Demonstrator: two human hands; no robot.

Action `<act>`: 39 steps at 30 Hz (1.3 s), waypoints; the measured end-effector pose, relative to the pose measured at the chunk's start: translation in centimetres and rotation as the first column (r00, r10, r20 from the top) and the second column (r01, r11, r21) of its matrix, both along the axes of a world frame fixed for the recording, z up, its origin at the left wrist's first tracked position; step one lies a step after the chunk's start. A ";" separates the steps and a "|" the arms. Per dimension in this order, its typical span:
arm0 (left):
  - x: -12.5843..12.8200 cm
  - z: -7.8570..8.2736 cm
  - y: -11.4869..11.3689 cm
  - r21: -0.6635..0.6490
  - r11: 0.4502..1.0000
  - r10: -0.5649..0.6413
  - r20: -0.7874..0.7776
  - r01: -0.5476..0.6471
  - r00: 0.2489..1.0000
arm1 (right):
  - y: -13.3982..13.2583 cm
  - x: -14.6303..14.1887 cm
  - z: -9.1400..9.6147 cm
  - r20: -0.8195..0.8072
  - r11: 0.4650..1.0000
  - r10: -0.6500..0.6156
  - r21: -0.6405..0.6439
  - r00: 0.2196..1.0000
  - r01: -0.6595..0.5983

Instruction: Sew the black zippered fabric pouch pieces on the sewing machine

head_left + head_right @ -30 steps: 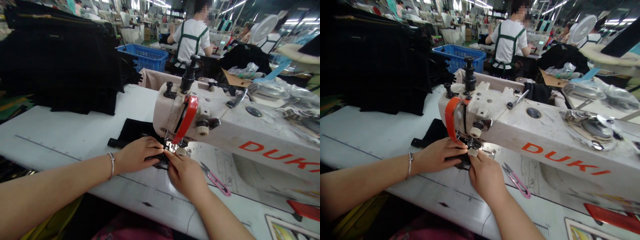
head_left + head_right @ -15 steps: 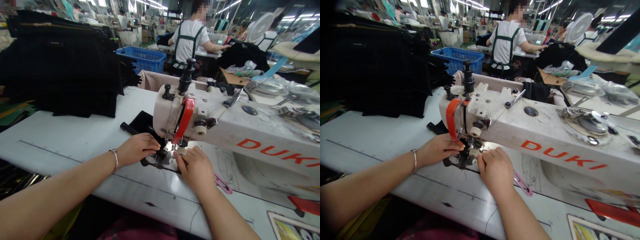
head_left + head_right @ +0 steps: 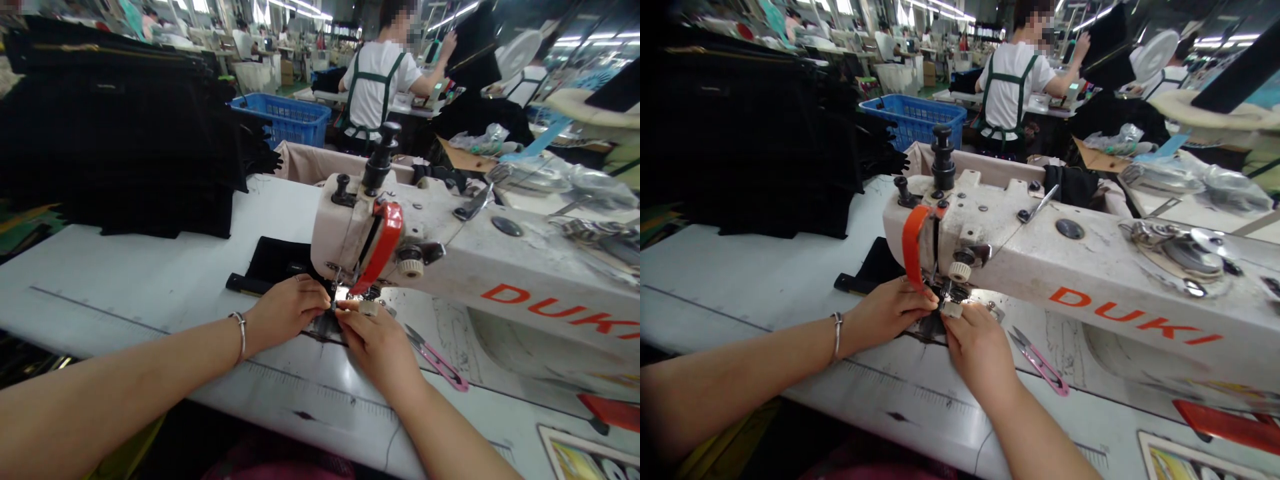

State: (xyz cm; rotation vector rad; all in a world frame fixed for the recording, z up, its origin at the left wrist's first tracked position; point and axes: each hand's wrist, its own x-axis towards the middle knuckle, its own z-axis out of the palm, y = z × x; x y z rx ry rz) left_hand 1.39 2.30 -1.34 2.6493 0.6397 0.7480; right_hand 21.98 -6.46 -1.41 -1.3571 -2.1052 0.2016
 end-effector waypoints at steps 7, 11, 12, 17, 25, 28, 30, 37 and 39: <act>0.8 0.3 0.9 -0.005 0.999 0.046 0.012 -0.046 0.999 | 0.4 -0.1 -0.1 0.040 0.999 -0.030 -0.026 0.999 0.031; 0.9 0.2 1.0 -0.002 0.998 0.069 0.007 -0.069 0.998 | 0.3 -0.1 0.0 0.048 0.999 -0.032 -0.038 0.998 0.034; 0.9 0.2 1.0 -0.001 0.998 0.070 0.005 -0.070 0.998 | 0.3 -0.1 0.0 0.050 0.999 -0.031 -0.041 0.998 0.033; 1.0 0.1 1.1 0.004 0.997 0.083 0.005 -0.083 0.996 | 0.2 -0.2 0.0 0.055 0.998 -0.027 -0.057 0.998 0.030; 1.2 0.0 1.2 0.002 0.995 0.104 0.005 -0.104 0.995 | 0.2 -0.2 -0.1 0.066 0.997 -0.026 -0.074 0.997 0.031; 1.2 0.1 1.2 0.014 0.995 0.100 0.005 -0.100 0.995 | 0.2 -0.2 -0.2 0.071 0.997 -0.029 -0.070 0.997 0.034; 1.2 0.1 1.2 0.021 0.996 0.088 0.011 -0.089 0.996 | 0.2 -0.3 -0.3 0.070 0.997 -0.035 -0.061 0.997 0.039; 1.3 -0.4 1.2 0.020 0.995 0.095 0.039 -0.096 0.995 | 0.2 -0.2 -0.6 0.096 0.996 -0.051 -0.062 0.994 0.057; 1.3 -0.5 1.2 0.026 0.995 0.095 0.045 -0.096 0.994 | 0.2 -0.3 -0.7 0.098 0.996 -0.054 -0.059 0.994 0.060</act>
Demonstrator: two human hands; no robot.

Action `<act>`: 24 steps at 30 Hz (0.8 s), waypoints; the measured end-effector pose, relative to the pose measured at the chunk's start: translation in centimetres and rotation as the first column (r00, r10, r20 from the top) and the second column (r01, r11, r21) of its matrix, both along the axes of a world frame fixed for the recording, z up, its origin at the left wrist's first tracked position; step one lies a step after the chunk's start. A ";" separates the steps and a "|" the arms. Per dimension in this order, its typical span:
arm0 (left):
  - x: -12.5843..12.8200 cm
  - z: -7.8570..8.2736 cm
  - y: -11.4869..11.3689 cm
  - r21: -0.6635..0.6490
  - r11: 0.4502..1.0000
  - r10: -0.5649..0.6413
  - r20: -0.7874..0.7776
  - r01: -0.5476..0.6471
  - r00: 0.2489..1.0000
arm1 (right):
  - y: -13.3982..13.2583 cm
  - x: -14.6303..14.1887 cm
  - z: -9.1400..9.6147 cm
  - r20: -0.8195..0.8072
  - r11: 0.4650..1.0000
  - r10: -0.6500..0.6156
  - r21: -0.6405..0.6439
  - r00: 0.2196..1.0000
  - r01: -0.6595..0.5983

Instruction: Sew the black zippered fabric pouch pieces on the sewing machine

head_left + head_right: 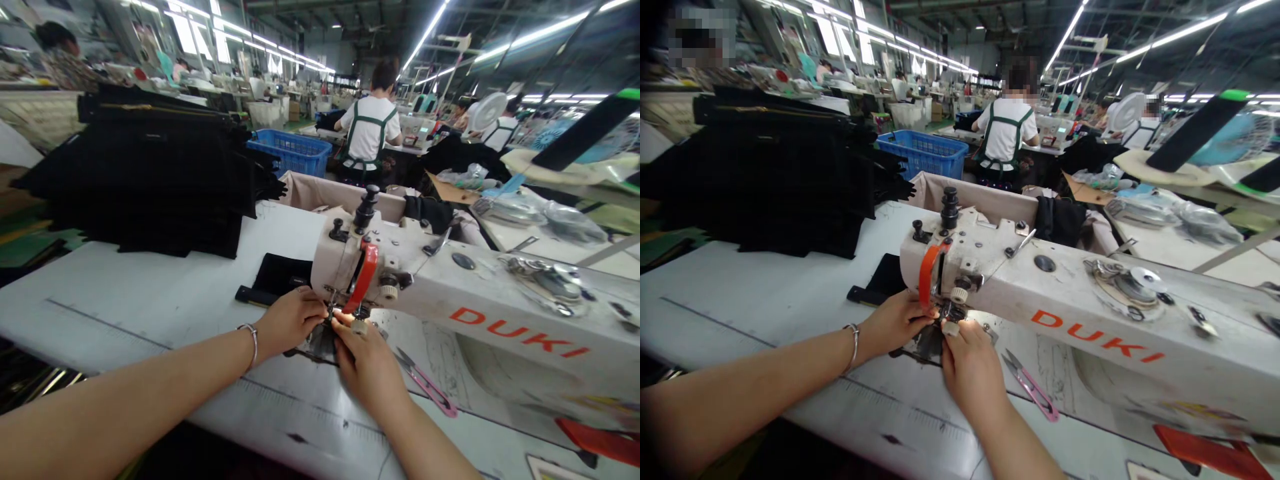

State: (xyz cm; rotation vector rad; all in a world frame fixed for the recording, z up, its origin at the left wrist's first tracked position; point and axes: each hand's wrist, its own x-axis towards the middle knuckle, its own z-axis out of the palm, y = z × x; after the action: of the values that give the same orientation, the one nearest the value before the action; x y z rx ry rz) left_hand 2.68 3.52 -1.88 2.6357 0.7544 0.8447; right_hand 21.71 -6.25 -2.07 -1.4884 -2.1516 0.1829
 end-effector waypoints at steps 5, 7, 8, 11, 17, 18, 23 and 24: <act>-0.1 -0.3 0.1 0.001 1.000 0.007 0.001 -0.007 1.000 | 0.0 -0.2 0.1 -0.012 1.000 0.000 -0.013 1.000 0.000; 0.0 -0.3 0.1 -0.002 1.000 0.015 -0.001 -0.015 1.000 | -0.1 -0.3 0.1 -0.022 1.000 0.000 -0.008 1.000 0.000; 0.0 -0.2 0.0 -0.003 1.000 0.018 0.001 -0.018 1.000 | -0.1 -0.3 0.1 -0.029 1.000 -0.001 -0.005 1.000 0.001; 0.0 0.0 -0.1 -0.004 1.000 0.021 0.015 -0.021 1.000 | -0.1 -0.4 0.0 -0.053 1.000 -0.006 -0.005 0.999 0.006; -0.4 -0.7 0.1 -0.030 0.997 0.066 0.011 -0.066 0.998 | -0.1 -0.8 0.4 -0.057 0.999 -0.046 -0.024 0.997 0.045; -0.4 -1.0 0.3 -0.031 0.997 0.073 0.004 -0.072 0.997 | -0.1 -0.9 0.5 -0.053 0.999 -0.049 -0.026 0.997 0.047; -0.7 -1.9 0.8 -0.039 0.996 0.080 -0.035 -0.082 0.996 | 0.0 -1.1 0.4 -0.042 0.997 -0.066 -0.028 0.997 0.065; -0.8 -1.9 0.9 -0.041 0.995 0.085 -0.037 -0.086 0.996 | 0.1 -1.1 0.4 -0.043 0.997 -0.072 -0.030 0.996 0.071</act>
State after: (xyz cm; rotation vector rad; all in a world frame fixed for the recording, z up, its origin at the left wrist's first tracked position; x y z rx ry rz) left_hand 1.90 4.39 -3.78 2.6033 0.8901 0.7967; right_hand 20.64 -6.20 -1.71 -1.5604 -2.0657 0.2191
